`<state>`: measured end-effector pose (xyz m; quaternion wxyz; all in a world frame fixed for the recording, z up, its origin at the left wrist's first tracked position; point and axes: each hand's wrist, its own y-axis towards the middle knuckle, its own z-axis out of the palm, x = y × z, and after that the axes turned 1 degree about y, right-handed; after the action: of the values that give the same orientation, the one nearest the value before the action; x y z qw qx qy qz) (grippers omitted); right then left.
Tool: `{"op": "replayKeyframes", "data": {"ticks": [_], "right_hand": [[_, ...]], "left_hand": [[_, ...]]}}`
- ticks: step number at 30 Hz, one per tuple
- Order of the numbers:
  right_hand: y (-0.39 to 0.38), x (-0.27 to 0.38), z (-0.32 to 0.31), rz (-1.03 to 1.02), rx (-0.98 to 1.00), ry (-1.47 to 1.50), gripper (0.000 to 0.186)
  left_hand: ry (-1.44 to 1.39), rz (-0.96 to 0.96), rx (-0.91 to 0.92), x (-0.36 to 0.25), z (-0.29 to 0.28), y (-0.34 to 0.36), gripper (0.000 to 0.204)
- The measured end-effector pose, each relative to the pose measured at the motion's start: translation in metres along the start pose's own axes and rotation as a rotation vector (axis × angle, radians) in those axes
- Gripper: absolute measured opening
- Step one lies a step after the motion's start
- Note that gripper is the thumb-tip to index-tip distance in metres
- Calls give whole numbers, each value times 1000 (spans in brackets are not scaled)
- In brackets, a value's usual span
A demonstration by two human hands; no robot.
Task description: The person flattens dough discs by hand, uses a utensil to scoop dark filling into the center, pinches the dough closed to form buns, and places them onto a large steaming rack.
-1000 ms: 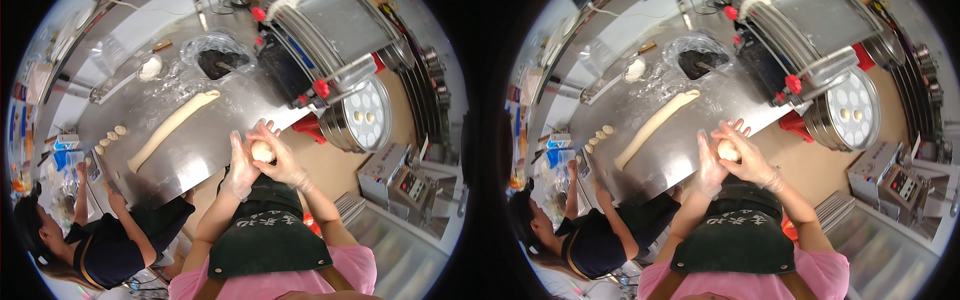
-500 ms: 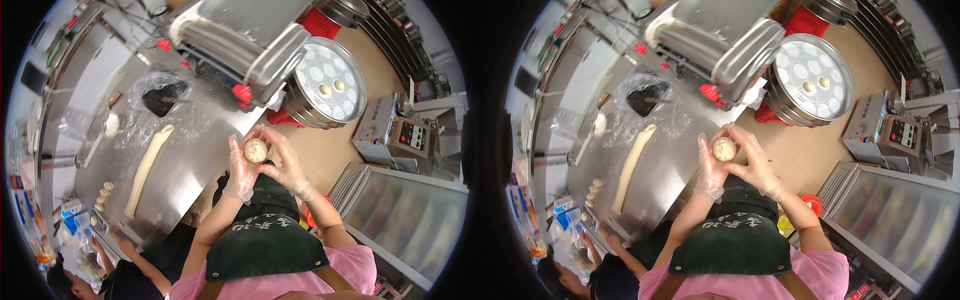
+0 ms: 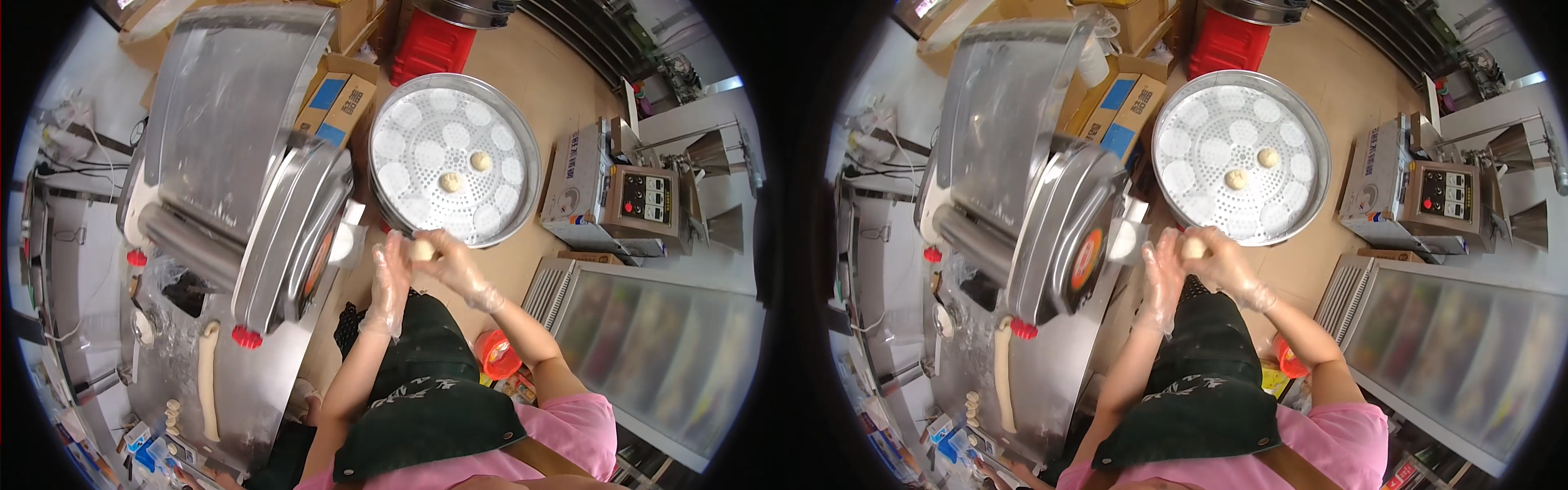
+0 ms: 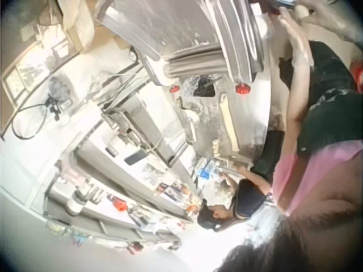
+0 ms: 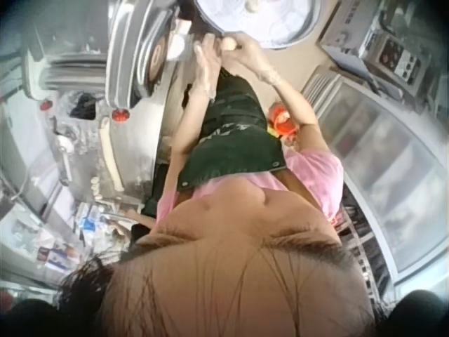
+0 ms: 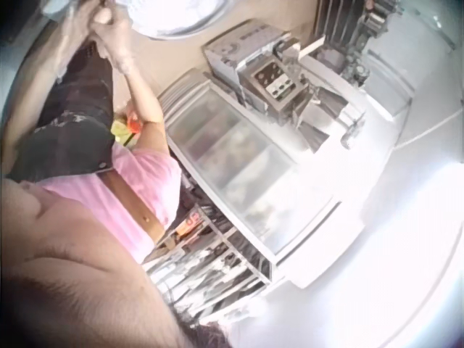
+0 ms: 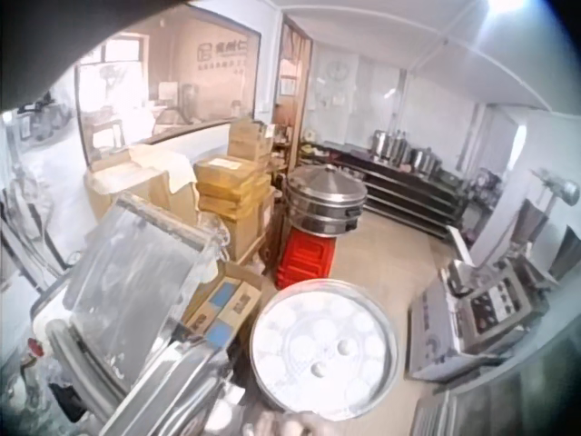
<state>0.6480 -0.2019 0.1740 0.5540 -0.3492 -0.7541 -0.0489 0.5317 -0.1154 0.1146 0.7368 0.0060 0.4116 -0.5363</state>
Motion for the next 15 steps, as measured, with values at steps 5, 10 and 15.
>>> {"op": "replayKeyframes", "data": {"ticks": [5, 10, 15], "right_hand": [[123, -81, -51, -116, -366, -297, 62], [216, -161, -63, -311, -355, -591, 56], [251, -183, -58, -212, -299, -626, 56]], "left_hand": [[54, -57, -63, 32, -41, 12, 83], [84, -112, -252, 55, -87, -24, 83], [44, -184, -415, 48, -89, -40, 79]]}}
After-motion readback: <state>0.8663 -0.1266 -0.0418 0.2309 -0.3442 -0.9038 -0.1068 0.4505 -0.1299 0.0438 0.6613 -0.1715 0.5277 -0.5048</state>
